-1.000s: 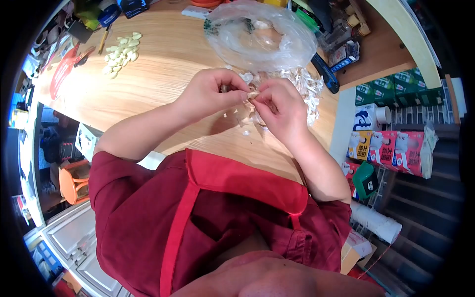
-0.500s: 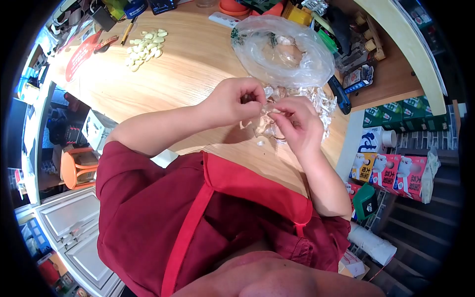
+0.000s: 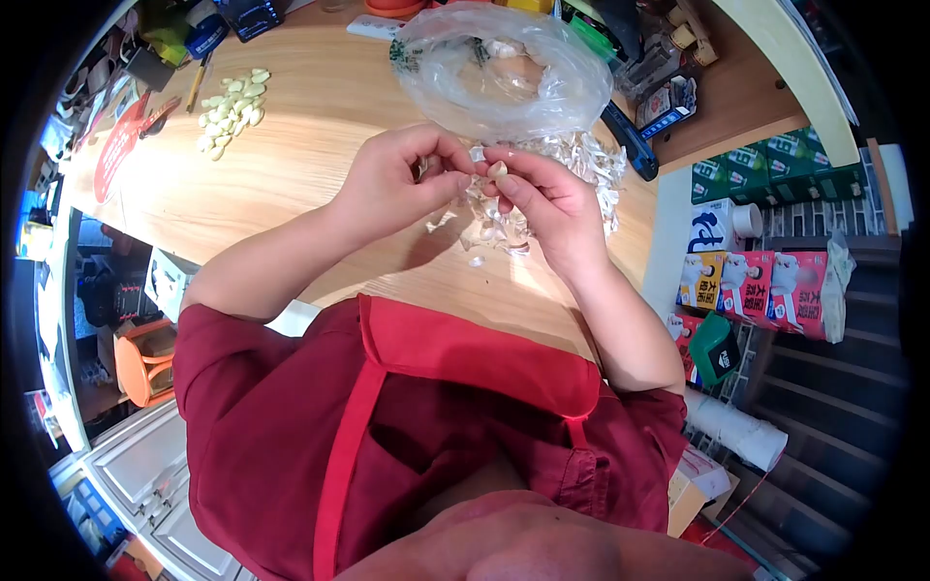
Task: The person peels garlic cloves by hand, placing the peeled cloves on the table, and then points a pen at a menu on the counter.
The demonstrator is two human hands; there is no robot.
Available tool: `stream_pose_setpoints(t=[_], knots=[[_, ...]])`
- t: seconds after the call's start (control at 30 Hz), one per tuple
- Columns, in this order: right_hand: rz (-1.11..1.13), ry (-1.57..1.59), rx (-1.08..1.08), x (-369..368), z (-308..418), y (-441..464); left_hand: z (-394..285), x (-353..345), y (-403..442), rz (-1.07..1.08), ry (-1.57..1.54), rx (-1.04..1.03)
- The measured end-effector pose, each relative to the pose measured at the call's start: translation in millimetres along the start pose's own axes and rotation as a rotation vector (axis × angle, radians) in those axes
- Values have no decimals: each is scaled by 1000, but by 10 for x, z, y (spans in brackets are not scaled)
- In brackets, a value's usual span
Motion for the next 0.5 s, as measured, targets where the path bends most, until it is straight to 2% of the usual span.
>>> stream_pose_setpoints(t=[0.1,0.3,0.43,0.5], knots=[[-1,-53,21,-33,-10,5,-14,-17,-16,3,-38,-37],[-60,-211,59,-58,-50,-12,-28,-32,-12,-79,118,-159],[-131,-396,154,-60,-37,-16,-73,-41,-30,-68,154,-93],[-159,-531,296,-56,13,-1,-82,-47,-31,-59,142,-32]])
Point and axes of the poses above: each hand's wrist, its own y-axis towards the middle knuckle, its own x-axis out of the back of the hand, z = x × y, the point moved 1 cm from there along y, towards the middle knuckle, and after that the axes turned 10 degrees about -y, right-handed, at the moved point
